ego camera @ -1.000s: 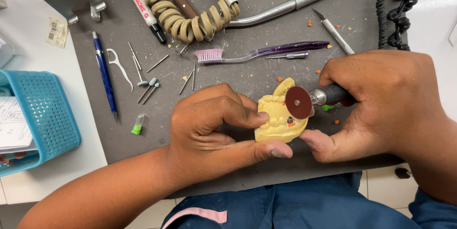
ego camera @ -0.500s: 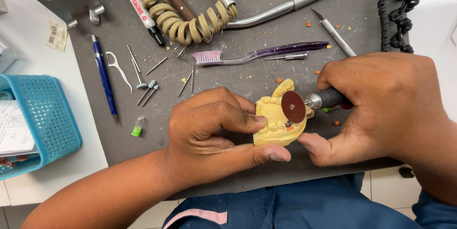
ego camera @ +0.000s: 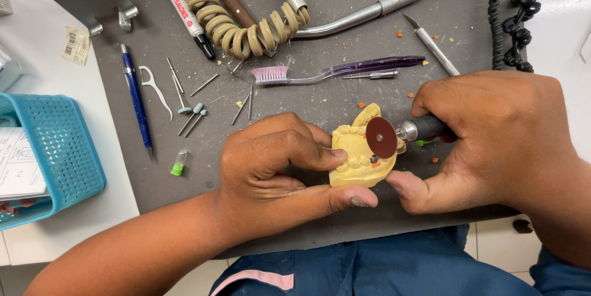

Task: The person uses a rotary tool with a cutting disc to grind and shape a yellow dental prosthesis held in the left hand. The person rotates the prosthesis to access different areas and continues grinding along the edges and surfaces.

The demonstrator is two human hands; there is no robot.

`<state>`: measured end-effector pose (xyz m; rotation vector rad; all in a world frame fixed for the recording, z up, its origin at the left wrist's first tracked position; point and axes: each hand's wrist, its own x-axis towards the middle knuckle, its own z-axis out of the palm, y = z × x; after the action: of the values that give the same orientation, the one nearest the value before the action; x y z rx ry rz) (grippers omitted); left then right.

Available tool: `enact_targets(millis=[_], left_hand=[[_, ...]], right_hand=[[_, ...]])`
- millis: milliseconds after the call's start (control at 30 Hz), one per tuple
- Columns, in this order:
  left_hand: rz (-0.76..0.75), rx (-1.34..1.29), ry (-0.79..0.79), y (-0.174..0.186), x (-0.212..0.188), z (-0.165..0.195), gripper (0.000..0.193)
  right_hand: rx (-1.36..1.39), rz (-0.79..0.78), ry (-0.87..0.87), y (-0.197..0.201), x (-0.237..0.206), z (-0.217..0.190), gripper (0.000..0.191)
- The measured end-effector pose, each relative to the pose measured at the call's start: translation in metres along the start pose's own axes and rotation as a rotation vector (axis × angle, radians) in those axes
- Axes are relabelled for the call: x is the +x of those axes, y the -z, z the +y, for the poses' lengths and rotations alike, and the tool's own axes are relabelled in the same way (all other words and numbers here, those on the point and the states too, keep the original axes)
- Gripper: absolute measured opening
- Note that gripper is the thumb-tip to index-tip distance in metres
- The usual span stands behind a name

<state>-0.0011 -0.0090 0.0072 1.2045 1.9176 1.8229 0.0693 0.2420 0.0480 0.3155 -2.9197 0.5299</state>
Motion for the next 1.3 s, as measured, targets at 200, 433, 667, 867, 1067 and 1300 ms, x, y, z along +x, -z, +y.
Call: enact_targets(millis=[200, 433, 667, 867, 1067, 1300], left_hand=[[-0.001, 0.0, 0.006, -0.0001, -0.0001, 0.0008, 0.039], [-0.003, 0.007, 0.003, -0.0003, 0.0005, 0.0005, 0.039], [0.001, 0.002, -0.002, -0.0006, 0.0006, 0.0008, 0.039], [-0.001, -0.008, 0.008, -0.0011, 0.0008, 0.0015, 0.039], [-0.004, -0.006, 0.002, -0.0002, 0.0008, 0.0018, 0.039], [0.002, -0.005, -0.001, -0.0011, 0.0006, 0.0012, 0.039]], right_hand=[[0.0, -0.009, -0.01, 0.0002, -0.0005, -0.0005, 0.068], [-0.001, -0.01, -0.022, 0.0001, 0.0, -0.0014, 0.068], [-0.009, -0.012, -0.024, -0.0002, -0.0001, -0.0009, 0.069], [-0.003, -0.025, -0.03, -0.0001, -0.0005, -0.0009, 0.067], [-0.011, -0.006, -0.021, -0.0001, -0.0006, -0.0007, 0.067], [-0.003, -0.041, -0.058, 0.0003, -0.0005, -0.0017, 0.067]])
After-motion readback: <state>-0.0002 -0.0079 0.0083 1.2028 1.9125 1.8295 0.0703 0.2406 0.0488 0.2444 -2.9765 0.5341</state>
